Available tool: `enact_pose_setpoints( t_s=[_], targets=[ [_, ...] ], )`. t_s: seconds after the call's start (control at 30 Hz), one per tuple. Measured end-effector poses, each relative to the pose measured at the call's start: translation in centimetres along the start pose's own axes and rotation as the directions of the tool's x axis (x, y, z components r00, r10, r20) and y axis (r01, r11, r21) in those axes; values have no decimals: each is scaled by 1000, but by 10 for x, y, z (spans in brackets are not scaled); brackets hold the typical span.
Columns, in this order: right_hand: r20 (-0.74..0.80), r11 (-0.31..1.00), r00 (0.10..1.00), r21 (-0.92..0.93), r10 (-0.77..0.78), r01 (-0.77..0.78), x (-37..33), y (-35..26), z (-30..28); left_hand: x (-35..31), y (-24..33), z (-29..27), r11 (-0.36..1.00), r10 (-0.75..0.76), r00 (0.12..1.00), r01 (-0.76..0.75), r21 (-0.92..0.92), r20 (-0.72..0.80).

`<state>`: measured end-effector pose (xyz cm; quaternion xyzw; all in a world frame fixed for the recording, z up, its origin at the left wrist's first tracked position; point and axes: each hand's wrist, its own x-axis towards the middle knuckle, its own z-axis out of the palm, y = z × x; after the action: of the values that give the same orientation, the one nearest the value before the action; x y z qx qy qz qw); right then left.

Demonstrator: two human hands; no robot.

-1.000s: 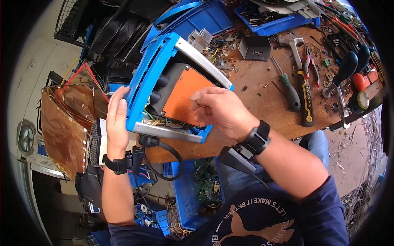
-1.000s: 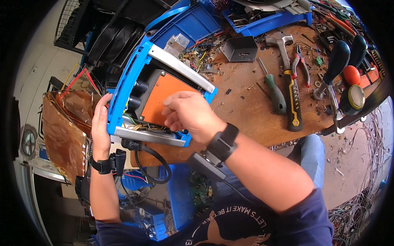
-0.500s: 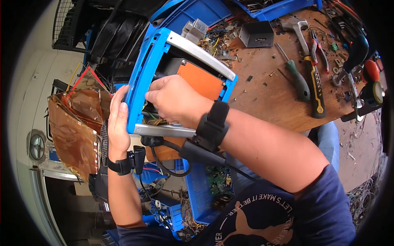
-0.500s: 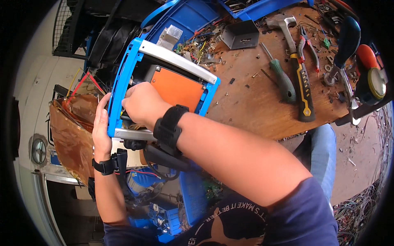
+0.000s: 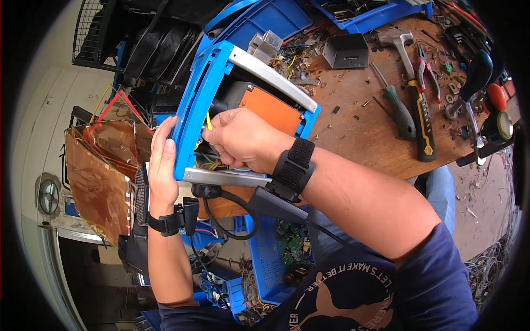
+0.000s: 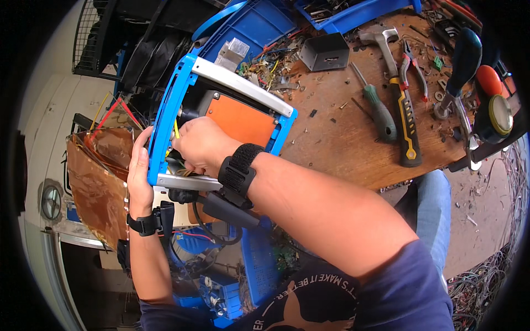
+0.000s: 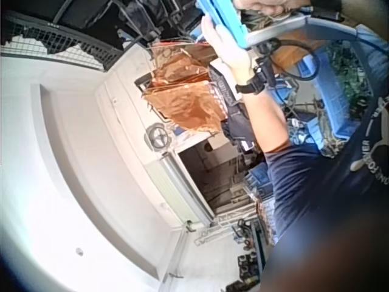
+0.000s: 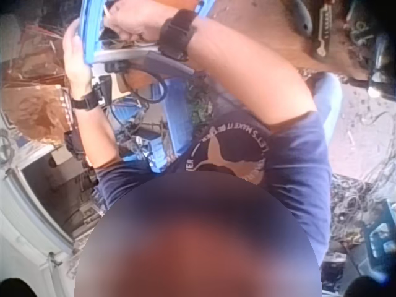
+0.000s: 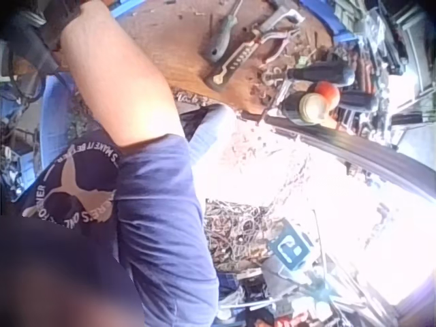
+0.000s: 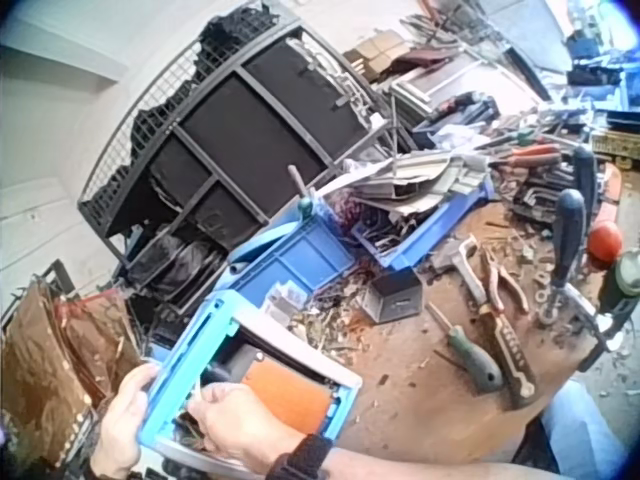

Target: The person assembles a blue and white electronic device by inserting and tightening screws with a screwdriver. They also use a small metal tool to adjust internal components and wires within the device's casing.

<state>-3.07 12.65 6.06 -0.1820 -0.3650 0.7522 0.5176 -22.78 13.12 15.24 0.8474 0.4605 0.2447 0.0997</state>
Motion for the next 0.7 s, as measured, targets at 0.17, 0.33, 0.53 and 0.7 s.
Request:
enact_pose_setpoints(
  t_s=[0.17, 0.33, 0.53, 0.7],
  targets=[
    [-8, 1000, 1000, -24, 12, -12, -4, 4, 0, 0, 0, 1, 999, -7, 1000, 8, -33, 10],
    [-8, 989, 999, 146, 41, -39, 3, 14, 15, 0, 1, 1, 1000, 4, 1000, -4, 21, -4],
    [-42, 986, 998, 162, 53, -46, 7, 15, 20, 0, -2, -1, 1000, 1, 1000, -1, 18, 8],
    [-121, 991, 989, 121, 80, -66, 3, 14, 25, 1, 0, -1, 996, 45, 999, -45, 71, -3]
  ],
)
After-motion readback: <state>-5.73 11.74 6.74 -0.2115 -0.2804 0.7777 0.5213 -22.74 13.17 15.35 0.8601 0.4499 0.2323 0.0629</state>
